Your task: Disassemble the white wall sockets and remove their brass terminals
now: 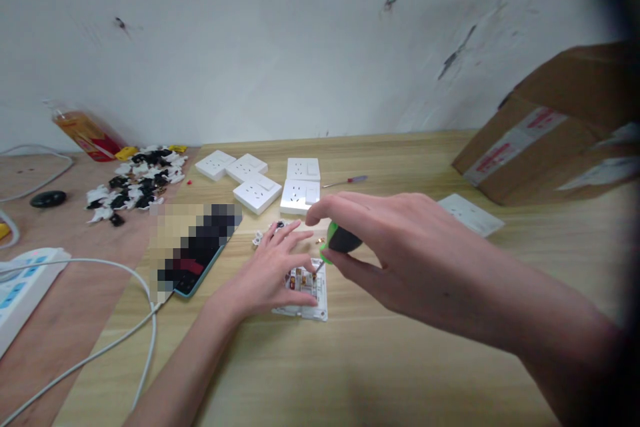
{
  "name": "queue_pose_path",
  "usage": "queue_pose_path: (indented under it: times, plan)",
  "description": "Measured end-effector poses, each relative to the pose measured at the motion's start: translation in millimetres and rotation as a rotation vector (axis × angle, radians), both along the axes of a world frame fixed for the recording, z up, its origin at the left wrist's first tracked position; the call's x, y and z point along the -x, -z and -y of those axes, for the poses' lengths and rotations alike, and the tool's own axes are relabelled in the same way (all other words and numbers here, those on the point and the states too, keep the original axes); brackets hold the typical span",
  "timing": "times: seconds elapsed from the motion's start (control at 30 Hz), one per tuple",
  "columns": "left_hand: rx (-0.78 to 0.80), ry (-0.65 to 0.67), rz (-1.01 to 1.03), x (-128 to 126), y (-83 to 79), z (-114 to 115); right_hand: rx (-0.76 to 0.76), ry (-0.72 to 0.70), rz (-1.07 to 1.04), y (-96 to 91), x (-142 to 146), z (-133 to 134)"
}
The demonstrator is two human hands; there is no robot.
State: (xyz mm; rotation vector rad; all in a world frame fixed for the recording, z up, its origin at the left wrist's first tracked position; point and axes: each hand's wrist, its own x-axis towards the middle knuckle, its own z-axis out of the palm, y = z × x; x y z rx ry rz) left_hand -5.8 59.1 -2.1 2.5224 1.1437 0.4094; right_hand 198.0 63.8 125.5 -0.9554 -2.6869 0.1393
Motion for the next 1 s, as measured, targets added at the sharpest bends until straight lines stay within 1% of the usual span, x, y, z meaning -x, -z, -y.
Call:
queue_pose_path:
  times: [0.23,0.3,0.37,0.4,0.43,0.47,0.5,0.53,0.57,0.6,0.67,0.73,0.8,0.87,0.93,1.0]
  plan:
    - [-0.026,0.012,-0.014,0.1,-1.4,2.1,-0.014,0.005,-0.022,2.9,1.0,-0.8]
    - [-0.027,0.01,-0.012,0.3,-1.2,2.4,0.005,-0.01,-0.028,1.8,-7.6,-2.7]
    - [-0.03,0.007,-0.009,0.8,-1.6,2.7,0.043,-0.026,-0.037,2.2,-22.6,-4.7]
    - [-0.03,0.007,-0.011,1.0,-1.9,2.9,0.05,-0.035,-0.073,3.8,-31.5,-5.5]
    - [-0.031,0.007,-0.013,1.2,-2.4,3.2,0.035,-0.012,-0.136,6.9,-40.8,-6.0]
    - [-0.031,0.006,-0.017,1.4,-2.9,3.5,-0.003,0.031,-0.219,11.8,-49.6,-6.2]
    - [-0.031,0.004,-0.02,1.5,-3.3,3.8,-0.078,0.1,-0.303,18.7,-57.7,-6.0]
    - [-0.031,0.003,-0.024,1.4,-3.7,4.1,-0.16,0.188,-0.36,27.9,-64.7,-5.3]
    - [-0.031,0.002,-0.026,1.2,-3.9,4.4,-0.258,0.245,-0.401,39.1,-70.5,-4.3]
    - [-0.031,-0.001,-0.028,0.9,-3.9,4.7,-0.304,0.288,-0.42,52.1,-75.2,-2.9]
    - [-0.033,-0.007,-0.028,0.0,-3.3,5.0,-0.349,0.24,-0.371,80.5,-81.6,0.6]
    - [-0.034,-0.013,-0.029,-1.3,-2.4,4.9,-0.449,0.249,-0.245,107.1,-84.7,4.1]
    - [-0.04,-0.015,-0.029,-2.7,-1.3,4.6,-0.464,0.281,-0.086,127.0,-84.6,6.7]
    - [-0.049,-0.015,-0.026,-3.8,-0.2,4.3,-0.434,0.318,0.046,139.0,-82.0,8.2]
    - [-0.061,-0.016,-0.022,-4.7,0.8,4.0,-0.376,0.339,0.138,144.6,-78.5,8.6]
    - [-0.066,-0.016,-0.018,-5.2,1.6,4.0,-0.322,0.353,0.192,145.8,-76.3,8.0]
